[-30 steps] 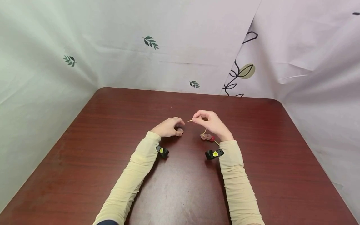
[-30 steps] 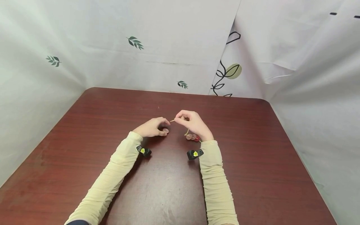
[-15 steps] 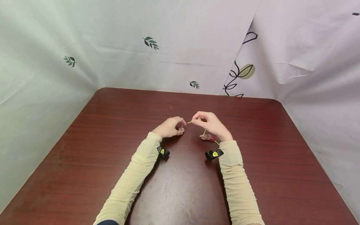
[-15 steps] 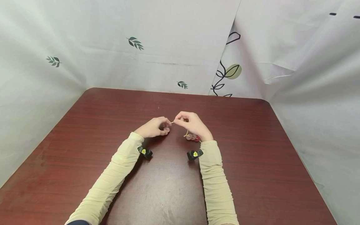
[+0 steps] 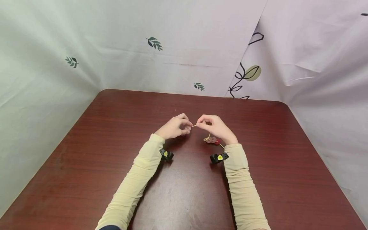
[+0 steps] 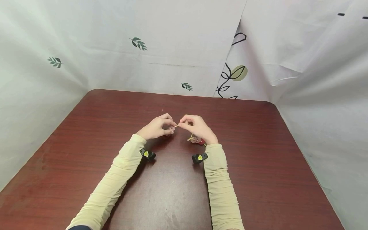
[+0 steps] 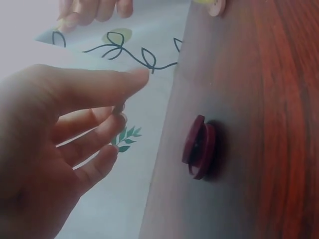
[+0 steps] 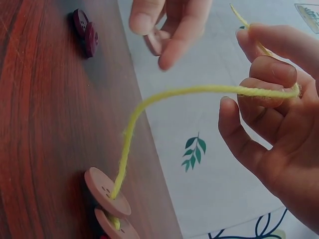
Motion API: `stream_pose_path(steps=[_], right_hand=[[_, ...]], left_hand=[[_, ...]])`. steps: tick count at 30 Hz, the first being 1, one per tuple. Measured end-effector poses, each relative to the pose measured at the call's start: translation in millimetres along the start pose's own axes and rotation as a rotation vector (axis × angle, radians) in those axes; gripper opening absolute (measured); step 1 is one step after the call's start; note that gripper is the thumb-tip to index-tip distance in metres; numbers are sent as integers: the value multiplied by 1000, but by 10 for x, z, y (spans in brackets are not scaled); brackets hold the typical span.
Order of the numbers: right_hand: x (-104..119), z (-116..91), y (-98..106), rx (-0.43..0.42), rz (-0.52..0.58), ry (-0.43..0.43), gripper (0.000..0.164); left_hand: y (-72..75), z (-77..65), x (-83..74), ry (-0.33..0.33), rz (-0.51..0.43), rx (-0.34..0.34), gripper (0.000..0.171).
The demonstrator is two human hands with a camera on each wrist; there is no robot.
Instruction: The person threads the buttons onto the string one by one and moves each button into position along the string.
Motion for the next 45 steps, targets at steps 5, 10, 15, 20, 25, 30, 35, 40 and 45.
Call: stream_pose_path(steps=[5, 10, 15, 20, 25, 30, 35, 40, 45], right_hand=[[-18, 4, -7, 6, -6, 6, 21], [-19, 2, -4, 4, -6, 11, 17], [-10, -1, 0, -1, -10, -6, 17], [-19, 3, 1, 1, -11, -17, 21], [-20, 3, 8, -4, -16, -10, 20], [-28, 1, 34, -39, -17, 2, 19], [-31, 4, 39, -62, -24, 12, 13], [-31, 12, 41, -82, -22, 25, 11], [-34, 15, 35, -84, -10, 16, 12]], left_hand=[[40, 9, -33, -11, -35, -43, 22], [73, 15, -51, -23, -92, -72, 21], [86, 21, -67, -50, -118, -86, 25], [97, 27, -79, -44, -139, -95, 26], [117, 26, -86, -42, -160, -113, 26], [153, 23, -127, -77, -195, -143, 26], [185, 16, -156, -90, -238, -167, 25], [193, 17, -163, -95, -269, -178, 26], [180, 22, -148, -88, -288, -177, 27]])
Point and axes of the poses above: each hand's wrist, its own z-axis towards the middle knuckle, its own y-axis out of the back of the hand, x = y × z, the point moved 7 cm from there along z, towards the middle knuckle, and after that the axes turned 14 degrees about -x, right-handed, at the moved point
